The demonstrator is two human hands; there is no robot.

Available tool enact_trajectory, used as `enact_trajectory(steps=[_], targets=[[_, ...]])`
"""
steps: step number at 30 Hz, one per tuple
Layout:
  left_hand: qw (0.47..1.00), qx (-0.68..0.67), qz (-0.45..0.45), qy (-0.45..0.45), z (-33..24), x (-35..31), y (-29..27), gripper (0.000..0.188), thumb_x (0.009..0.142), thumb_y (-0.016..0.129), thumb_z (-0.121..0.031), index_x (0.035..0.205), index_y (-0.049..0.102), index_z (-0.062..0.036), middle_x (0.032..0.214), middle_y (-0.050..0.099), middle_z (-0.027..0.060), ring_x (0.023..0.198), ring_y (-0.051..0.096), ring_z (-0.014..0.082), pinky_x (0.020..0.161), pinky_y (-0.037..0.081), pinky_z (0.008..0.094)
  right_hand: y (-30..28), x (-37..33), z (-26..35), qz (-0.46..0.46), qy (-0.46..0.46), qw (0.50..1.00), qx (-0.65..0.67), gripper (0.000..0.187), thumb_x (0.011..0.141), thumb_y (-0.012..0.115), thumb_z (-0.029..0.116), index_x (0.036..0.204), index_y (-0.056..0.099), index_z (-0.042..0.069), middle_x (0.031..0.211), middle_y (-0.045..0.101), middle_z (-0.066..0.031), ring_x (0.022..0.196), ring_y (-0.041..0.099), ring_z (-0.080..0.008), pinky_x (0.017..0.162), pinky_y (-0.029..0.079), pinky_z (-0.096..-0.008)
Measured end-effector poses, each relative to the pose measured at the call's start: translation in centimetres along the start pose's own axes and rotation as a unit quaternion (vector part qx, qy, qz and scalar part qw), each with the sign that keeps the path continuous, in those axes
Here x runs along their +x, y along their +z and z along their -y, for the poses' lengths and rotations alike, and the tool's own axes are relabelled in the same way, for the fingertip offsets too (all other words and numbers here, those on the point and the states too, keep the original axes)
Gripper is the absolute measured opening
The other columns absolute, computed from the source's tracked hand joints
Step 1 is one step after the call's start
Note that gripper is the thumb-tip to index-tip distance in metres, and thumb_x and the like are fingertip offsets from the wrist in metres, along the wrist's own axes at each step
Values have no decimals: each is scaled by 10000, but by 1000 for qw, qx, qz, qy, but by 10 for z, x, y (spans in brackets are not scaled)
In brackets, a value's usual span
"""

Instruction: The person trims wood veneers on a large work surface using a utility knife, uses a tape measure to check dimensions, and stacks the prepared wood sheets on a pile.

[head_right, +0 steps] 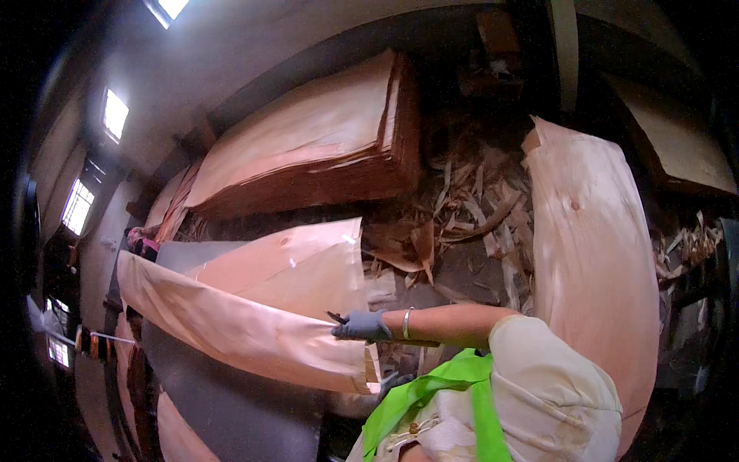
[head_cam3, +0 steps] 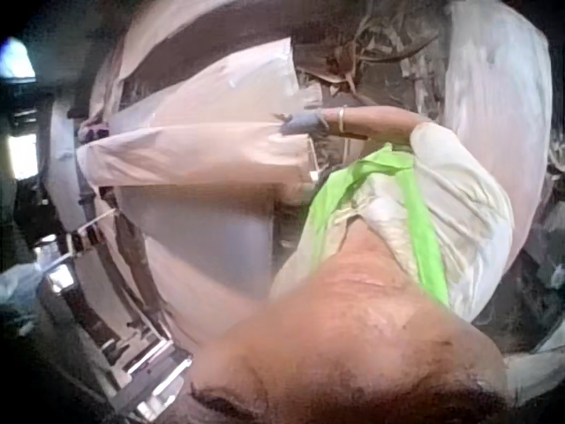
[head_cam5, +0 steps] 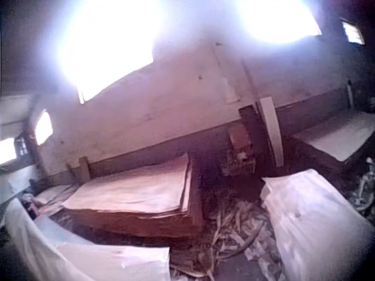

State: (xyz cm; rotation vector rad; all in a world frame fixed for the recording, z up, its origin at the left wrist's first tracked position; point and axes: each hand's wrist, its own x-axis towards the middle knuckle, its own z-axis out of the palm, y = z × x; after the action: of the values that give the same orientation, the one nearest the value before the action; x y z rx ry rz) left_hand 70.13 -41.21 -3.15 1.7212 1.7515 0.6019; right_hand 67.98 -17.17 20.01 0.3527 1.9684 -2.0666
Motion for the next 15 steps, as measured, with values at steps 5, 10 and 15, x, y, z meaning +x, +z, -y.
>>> enact_trajectory(steps=[5, 10, 15], targets=[[999, 28, -1, 33, 29, 95, 3, 360, 787, 501, -101, 1142, 519, -47, 1244, 486, 100, 1189, 419, 230, 970, 356, 344, -124, 2, -4, -57, -59, 995, 55, 557, 789, 607, 471, 1020, 576, -35, 849, 565, -71, 792, 453, -155, 704, 402, -316], [974, 216, 32, 66, 106, 175, 11, 318, 814, 504, -119, 1120, 528, -34, 1169, 530, 127, 1124, 478, 250, 943, 368, 348, -247, 20, 34, -68, -56, 996, 12, 409, 809, 631, 338, 980, 611, -33, 879, 595, -48, 812, 489, -127, 726, 418, -276], [994, -1, 27, -108, 166, 322, -38, 356, 846, 499, -324, 1035, 576, -32, 1026, 591, 182, 944, 564, 316, 789, 449, 374, -390, 81, 69, -98, -89, 991, -16, 267, 817, 630, 220, 920, 636, -26, 838, 608, -27, 772, 530, -119, 697, 438, -284]])
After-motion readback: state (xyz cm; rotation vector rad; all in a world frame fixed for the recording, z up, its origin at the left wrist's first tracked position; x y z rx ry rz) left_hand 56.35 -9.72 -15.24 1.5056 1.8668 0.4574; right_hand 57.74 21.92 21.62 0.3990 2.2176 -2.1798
